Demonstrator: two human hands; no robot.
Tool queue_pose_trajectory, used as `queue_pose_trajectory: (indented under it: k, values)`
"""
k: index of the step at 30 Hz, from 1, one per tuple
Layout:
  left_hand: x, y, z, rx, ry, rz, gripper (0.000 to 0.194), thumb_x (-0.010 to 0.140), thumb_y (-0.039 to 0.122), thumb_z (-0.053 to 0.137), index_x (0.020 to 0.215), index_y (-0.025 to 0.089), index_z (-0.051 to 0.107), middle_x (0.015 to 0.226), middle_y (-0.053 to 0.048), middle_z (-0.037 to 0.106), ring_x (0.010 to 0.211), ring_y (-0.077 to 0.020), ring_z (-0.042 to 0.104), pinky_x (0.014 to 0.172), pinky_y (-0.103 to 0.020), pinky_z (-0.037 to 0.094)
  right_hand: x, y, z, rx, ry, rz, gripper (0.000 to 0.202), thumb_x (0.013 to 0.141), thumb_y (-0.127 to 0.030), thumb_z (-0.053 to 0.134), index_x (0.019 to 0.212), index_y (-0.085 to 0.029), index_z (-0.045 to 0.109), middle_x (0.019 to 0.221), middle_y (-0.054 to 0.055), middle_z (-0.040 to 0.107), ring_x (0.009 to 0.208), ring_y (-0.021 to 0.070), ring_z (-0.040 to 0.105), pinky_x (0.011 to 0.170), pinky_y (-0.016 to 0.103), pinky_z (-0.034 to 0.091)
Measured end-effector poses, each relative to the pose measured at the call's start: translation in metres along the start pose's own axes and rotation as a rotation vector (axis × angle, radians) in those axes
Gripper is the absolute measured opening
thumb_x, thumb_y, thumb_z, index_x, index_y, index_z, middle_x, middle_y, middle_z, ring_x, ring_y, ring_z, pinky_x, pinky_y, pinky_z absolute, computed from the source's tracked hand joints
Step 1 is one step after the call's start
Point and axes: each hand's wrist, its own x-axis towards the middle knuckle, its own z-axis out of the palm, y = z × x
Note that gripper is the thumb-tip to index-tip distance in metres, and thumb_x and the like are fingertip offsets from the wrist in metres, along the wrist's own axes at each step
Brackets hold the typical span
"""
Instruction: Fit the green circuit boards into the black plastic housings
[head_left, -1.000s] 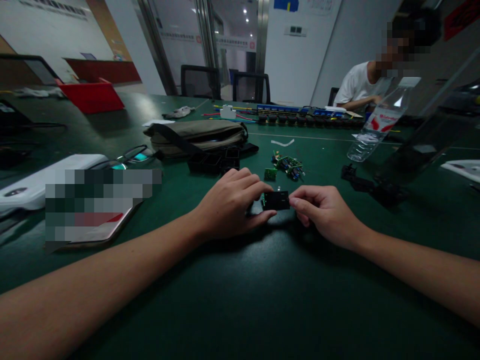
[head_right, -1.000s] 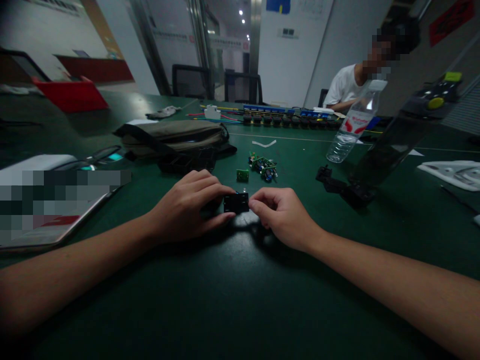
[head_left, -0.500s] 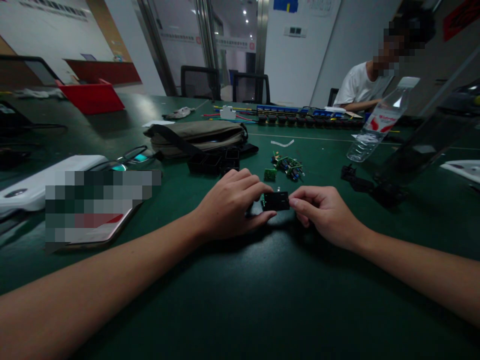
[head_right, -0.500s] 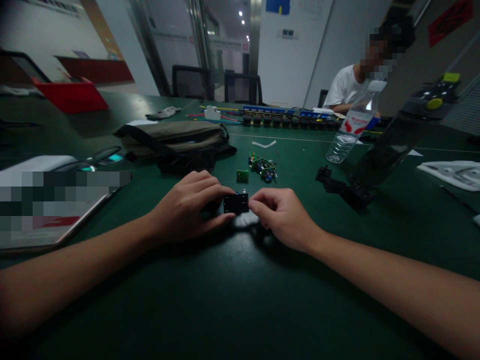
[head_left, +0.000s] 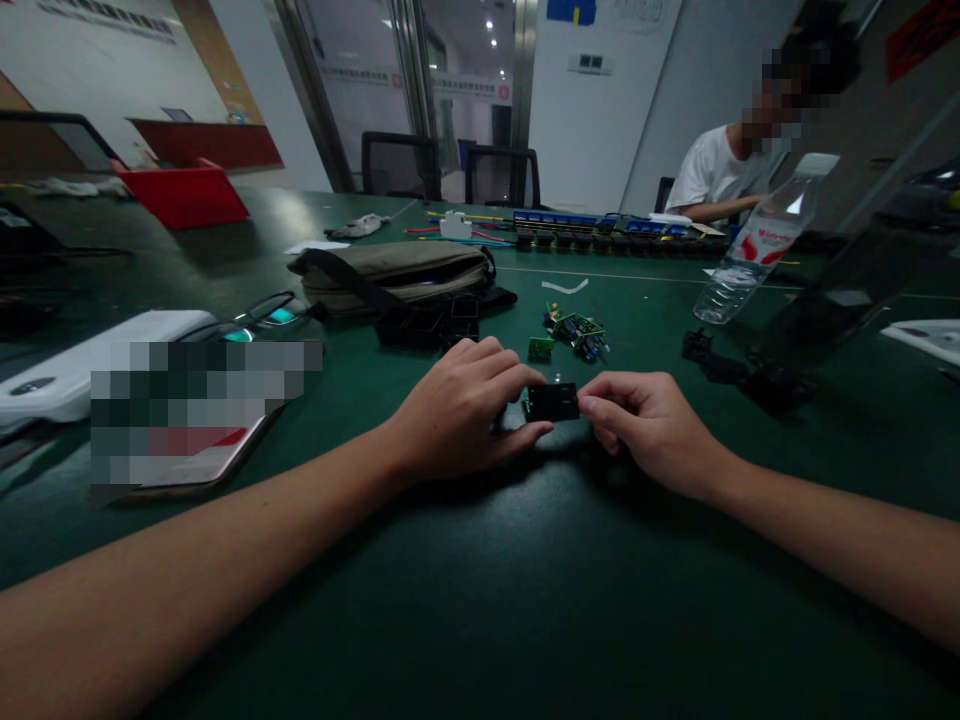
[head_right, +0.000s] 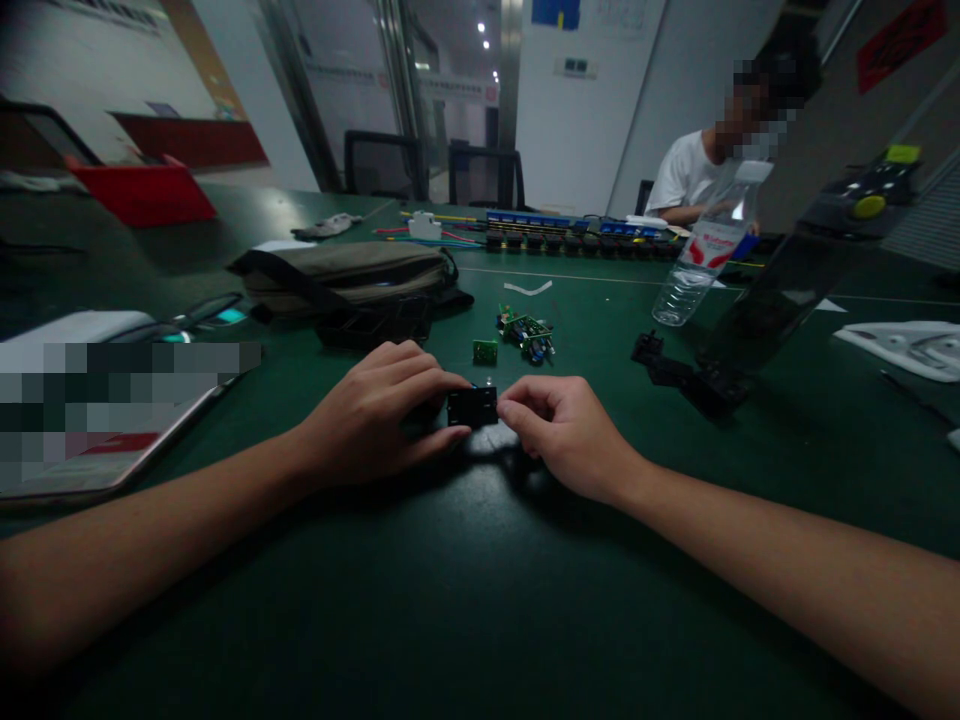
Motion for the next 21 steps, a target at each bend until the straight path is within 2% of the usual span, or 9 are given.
queue_pose_trajectory:
  k: [11, 21]
  values:
    - [-0.0001, 0.0, 0.0006, -0.005, 0.002, -0.001, 0.033, 0.089, 0.044, 0.06, 0.106, 0.015, 0.065, 0.087, -0.008, 0.068, 0.082, -0.0205, 0.056, 0.071, -0.033, 0.041, 0.0009, 0.0014, -0.0001, 0.001, -0.004, -0.007, 0.025, 0.089, -0.037, 0.061, 0.08, -0.015, 0.063, 0.054, -0.006, 0.051, 0.047, 0.0084, 0.047, 0.048, 0.023, 0.036]
    - [0.0001, 0.0011, -0.0005, 0.008, -0.021, -0.015, 0.034, 0.09, 0.045, 0.058, 0.106, 0.016, 0.064, 0.087, -0.007, 0.067, 0.084, -0.0207, 0.056, 0.071, -0.033, 0.041, 0.0009, 0.0015, -0.0004, 0.007, -0.004, 0.004, 0.032, 0.088, -0.046, 0.061, 0.079, -0.015, 0.063, 0.054, -0.005, 0.051, 0.047, 0.009, 0.047, 0.048, 0.024, 0.037]
